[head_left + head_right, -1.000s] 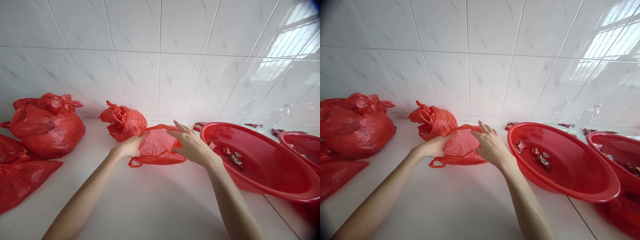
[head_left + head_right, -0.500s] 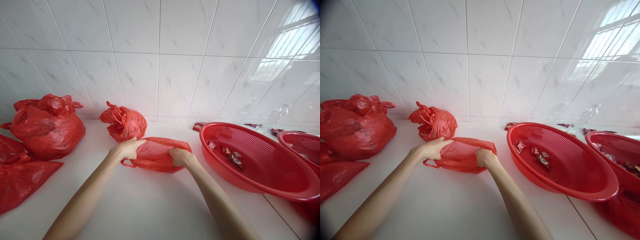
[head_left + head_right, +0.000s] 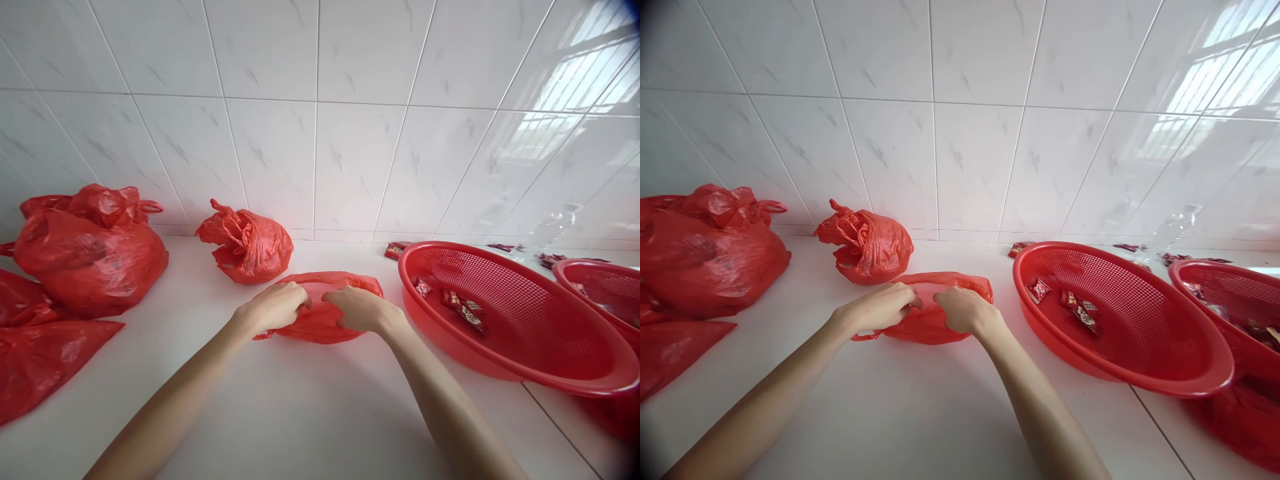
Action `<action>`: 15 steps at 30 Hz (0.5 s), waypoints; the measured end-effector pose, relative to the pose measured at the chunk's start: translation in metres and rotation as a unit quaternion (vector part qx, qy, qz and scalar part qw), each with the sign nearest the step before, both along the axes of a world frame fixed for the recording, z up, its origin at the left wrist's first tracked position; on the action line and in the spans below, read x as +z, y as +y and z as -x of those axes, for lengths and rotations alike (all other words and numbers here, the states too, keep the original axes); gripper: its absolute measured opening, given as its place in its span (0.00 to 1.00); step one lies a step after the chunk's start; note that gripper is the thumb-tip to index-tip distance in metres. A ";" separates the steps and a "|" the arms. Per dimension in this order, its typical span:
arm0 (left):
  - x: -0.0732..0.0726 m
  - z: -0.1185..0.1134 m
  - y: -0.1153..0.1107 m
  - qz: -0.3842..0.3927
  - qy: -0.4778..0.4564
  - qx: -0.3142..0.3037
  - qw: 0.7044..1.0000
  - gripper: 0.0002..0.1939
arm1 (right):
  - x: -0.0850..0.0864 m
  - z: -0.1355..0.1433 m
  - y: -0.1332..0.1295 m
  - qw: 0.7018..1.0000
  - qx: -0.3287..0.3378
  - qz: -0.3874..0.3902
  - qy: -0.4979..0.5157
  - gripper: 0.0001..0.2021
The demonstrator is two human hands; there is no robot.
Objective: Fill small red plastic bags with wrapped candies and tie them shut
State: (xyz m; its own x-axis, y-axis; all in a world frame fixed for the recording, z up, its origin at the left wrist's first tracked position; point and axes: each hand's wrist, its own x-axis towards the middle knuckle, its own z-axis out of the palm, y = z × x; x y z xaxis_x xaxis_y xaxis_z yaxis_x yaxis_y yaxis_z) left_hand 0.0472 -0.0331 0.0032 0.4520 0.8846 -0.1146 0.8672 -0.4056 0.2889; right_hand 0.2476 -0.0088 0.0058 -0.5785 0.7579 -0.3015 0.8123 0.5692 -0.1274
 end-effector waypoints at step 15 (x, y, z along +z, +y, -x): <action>-0.017 0.010 0.017 0.123 0.156 0.053 0.979 0.34 | 0.000 -0.001 0.010 0.988 -0.110 0.023 -0.106 0.16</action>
